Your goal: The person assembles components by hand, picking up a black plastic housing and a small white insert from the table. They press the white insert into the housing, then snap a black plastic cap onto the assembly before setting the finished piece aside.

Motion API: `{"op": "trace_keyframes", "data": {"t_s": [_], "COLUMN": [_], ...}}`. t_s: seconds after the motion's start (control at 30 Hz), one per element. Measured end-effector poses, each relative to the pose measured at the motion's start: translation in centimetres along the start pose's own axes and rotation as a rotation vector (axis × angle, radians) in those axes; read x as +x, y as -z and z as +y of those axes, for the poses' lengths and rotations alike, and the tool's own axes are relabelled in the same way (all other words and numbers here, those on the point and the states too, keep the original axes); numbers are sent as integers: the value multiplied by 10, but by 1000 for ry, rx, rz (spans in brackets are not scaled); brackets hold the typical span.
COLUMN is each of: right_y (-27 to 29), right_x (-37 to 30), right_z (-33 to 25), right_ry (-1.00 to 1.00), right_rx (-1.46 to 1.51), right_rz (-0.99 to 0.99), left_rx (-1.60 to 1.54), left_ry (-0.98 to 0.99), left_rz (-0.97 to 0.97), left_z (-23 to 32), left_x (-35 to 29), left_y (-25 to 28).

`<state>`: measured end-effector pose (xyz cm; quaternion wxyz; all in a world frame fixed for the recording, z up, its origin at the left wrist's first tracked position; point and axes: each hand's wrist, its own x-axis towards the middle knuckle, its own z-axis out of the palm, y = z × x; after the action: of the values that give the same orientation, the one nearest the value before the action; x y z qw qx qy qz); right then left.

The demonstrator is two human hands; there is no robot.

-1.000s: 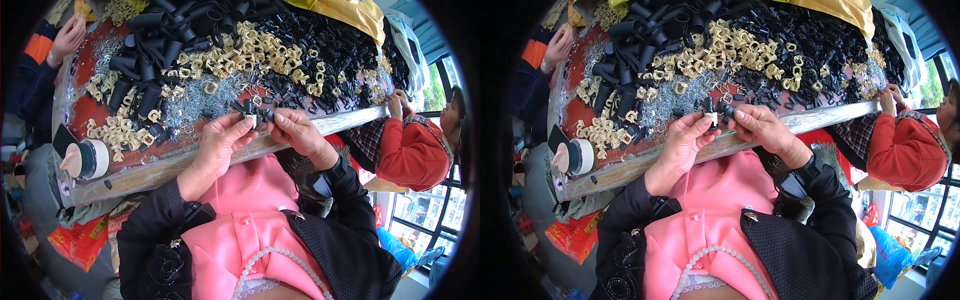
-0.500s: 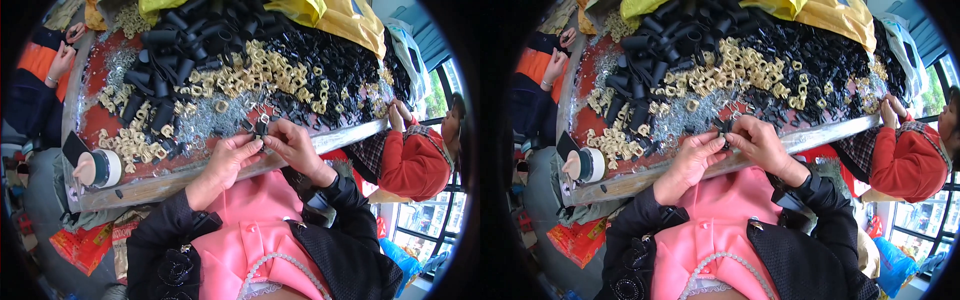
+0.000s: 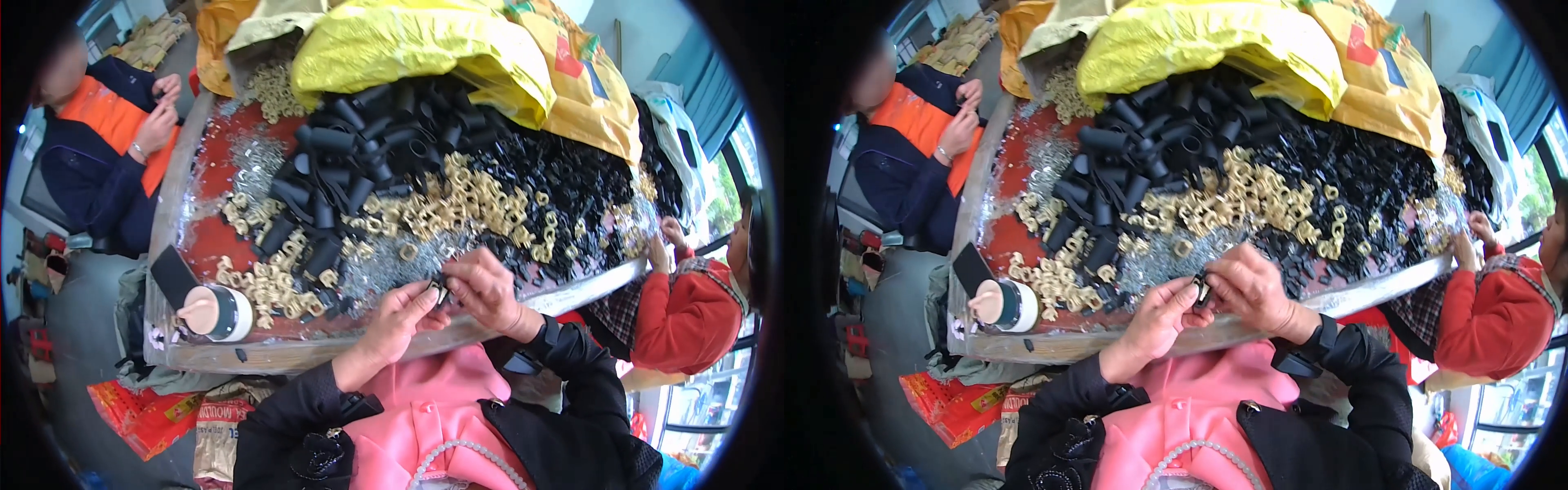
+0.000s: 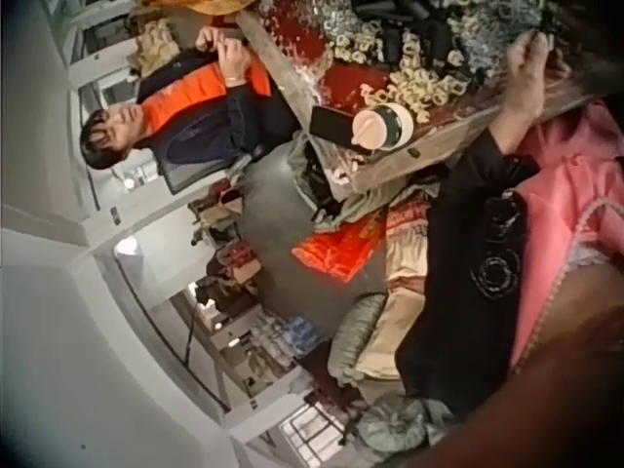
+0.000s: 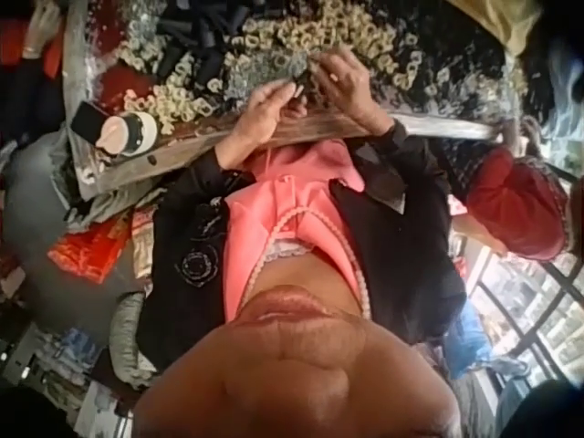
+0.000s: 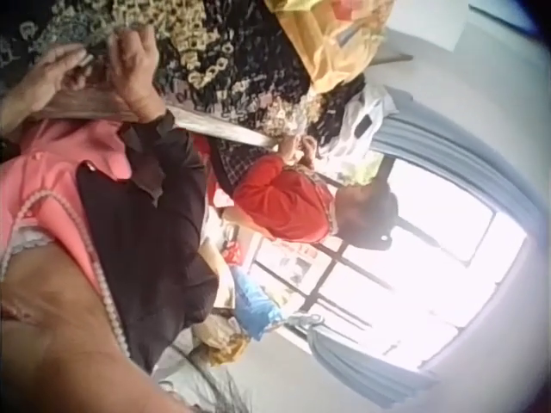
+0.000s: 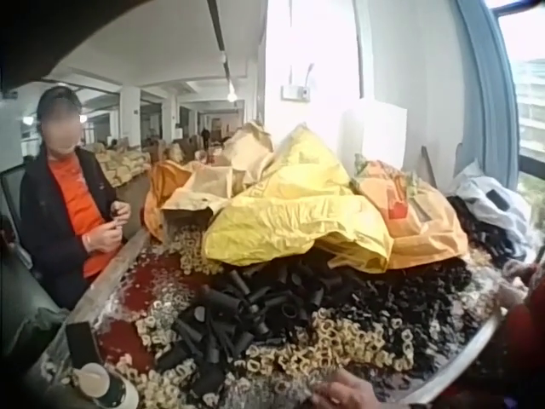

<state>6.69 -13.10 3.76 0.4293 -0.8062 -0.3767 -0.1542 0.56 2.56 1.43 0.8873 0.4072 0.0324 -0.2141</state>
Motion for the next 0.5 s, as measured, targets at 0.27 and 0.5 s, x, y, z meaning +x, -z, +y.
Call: {"op": "trace_keyframes", "data": {"t_s": [0.27, 0.5], "right_y": [-34, -76], "right_x": [111, 130], "right_z": [92, 73], "right_ry": [-198, 184], "right_rx": [-291, -545], "right_rz": [105, 61], "left_rx": [54, -36], "left_ry": [-99, -119], "left_rz": [70, 144], "left_z": [-2, 2], "left_x": [-5, -17], "left_y": [23, 34]}}
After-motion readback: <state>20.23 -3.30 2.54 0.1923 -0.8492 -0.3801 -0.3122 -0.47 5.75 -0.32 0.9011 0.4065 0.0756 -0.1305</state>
